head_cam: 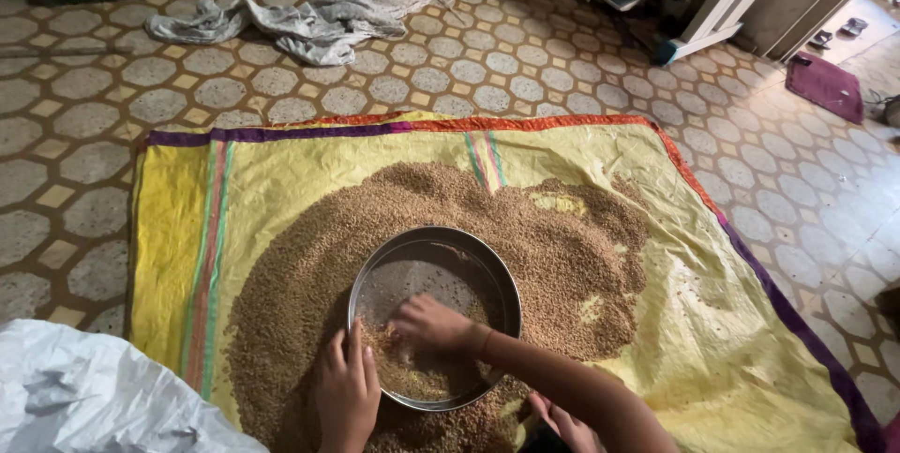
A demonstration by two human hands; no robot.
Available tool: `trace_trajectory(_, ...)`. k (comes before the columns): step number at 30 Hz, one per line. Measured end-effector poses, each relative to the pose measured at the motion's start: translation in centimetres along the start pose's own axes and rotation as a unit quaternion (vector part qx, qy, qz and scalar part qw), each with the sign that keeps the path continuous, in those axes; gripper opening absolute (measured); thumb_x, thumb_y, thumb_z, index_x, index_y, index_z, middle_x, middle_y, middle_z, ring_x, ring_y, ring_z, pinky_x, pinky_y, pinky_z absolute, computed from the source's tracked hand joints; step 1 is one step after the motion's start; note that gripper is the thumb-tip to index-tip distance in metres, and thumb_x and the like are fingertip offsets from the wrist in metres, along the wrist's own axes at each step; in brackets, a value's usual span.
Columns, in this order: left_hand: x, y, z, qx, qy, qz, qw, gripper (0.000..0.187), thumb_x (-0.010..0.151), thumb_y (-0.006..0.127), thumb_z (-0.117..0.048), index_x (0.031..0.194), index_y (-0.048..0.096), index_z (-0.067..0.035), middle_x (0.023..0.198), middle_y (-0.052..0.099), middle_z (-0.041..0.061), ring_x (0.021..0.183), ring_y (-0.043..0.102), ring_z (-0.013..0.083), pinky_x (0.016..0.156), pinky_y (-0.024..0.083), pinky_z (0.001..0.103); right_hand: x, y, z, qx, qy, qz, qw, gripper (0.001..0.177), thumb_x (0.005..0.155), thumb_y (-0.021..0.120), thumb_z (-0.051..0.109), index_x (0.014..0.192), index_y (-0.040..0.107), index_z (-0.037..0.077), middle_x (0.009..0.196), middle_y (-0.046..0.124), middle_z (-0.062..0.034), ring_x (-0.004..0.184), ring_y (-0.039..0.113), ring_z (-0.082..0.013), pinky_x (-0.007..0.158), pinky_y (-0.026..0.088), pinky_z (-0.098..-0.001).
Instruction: The person scoops grains from a large pile on a yellow tarp into a metal sieve and shakes it to separate finer particles. The person repeatedly scoops and sifts the grains, occasionally picking out debris by hand and transferring the sifted material into a white sack.
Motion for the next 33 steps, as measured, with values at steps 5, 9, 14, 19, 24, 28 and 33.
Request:
trace_trajectory(5,0.3,-0.7,-1.2,0.034,0.109,-0.088,0.990,0.055,0.100,0.042,-0.038,0.149,0.042,-0.014,0.154,0.046,0.017,0.140,0.045,0.0336,0.117,0.031,0.052,-1.3,1.4,-7.5,0.031,0.197,-0.145,0.969,0.018,0.101,0.061,0.021,0.108,0.062,0.005,0.088,0.069,-0.0090,0.079,0.067,-0.0238,0.068,0.057,-0.0361)
trace_trajectory(9,0.1,-1.9,-3.2,0.019,0.217,-0.147,0.965,0.056,0.100,0.039,-0.046,0.143,0.049,-0.012,0.154,0.042,0.015,0.144,0.037,0.0359,0.121,0.010,0.062,-3.0,1.0,-12.3,0.330,0.469,-0.337,0.747,0.044,0.110,0.053,0.042,0.075,0.058,0.016,0.059,0.055,-0.0019,0.058,0.050,-0.0106,0.052,0.044,-0.0291)
trace_trajectory(14,-3.7,0.2,-7.7,-0.112,0.359,0.035,0.926,0.058,0.104,0.056,-0.060,0.126,0.067,-0.008,0.146,0.056,0.015,0.144,0.042,0.0331,0.125,0.014,0.056,-2.4,1.2,-13.7,0.693,0.434,-0.403,0.412,0.050,0.103,0.064,0.052,0.066,0.053,0.021,0.059,0.047,0.0078,0.048,0.039,-0.0071,0.045,0.031,-0.0260)
trace_trajectory(19,-3.6,2.5,-8.8,-0.031,0.355,0.200,0.913,0.073,0.077,0.083,-0.056,0.119,0.068,0.002,0.135,0.062,0.022,0.135,0.049,0.0393,0.121,0.007,0.061,-2.5,-4.3,-10.6,0.552,0.410,-0.250,0.682,0.047,0.102,0.063,0.052,0.076,0.064,0.013,0.071,0.064,0.0005,0.063,0.057,-0.0107,0.057,0.043,-0.0267)
trace_trajectory(24,-3.6,3.9,-7.4,0.020,0.328,0.215,0.919,0.071,0.072,0.093,-0.044,0.121,0.068,-0.001,0.128,0.066,0.017,0.126,0.059,0.0307,0.126,0.013,0.054,-4.1,-5.8,-7.8,0.333,0.346,0.098,0.872,0.053,0.101,0.055,0.052,0.091,0.080,0.006,0.081,0.079,-0.0109,0.074,0.076,-0.0184,0.073,0.062,-0.0294)
trace_trajectory(28,-2.6,3.9,-7.0,0.040,0.314,0.130,0.939,0.080,0.066,0.092,-0.051,0.122,0.068,0.000,0.131,0.065,0.017,0.128,0.058,0.0319,0.120,0.019,0.058,-6.0,-2.2,-3.7,0.220,0.167,0.367,0.888,0.037,0.094,0.058,0.030,0.125,0.067,0.012,0.086,0.074,-0.0130,0.070,0.074,-0.0235,0.061,0.062,-0.0314)
trace_trajectory(33,-2.2,4.5,-5.7,-0.006,0.272,0.086,0.959,0.089,0.067,0.090,-0.060,0.129,0.062,-0.003,0.144,0.059,0.016,0.137,0.050,0.0359,0.117,0.025,0.060,-2.5,1.2,-1.5,0.276,0.123,0.336,0.892,0.038,0.115,0.044,0.032,0.121,0.069,0.005,0.092,0.075,-0.0139,0.075,0.072,-0.0258,0.067,0.062,-0.0310)
Point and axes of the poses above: each hand's wrist, its own x-axis towards the middle knuckle, its own y-axis out of the palm, z = x × y, the point moved 7 cm from there along x, towards the middle knuckle
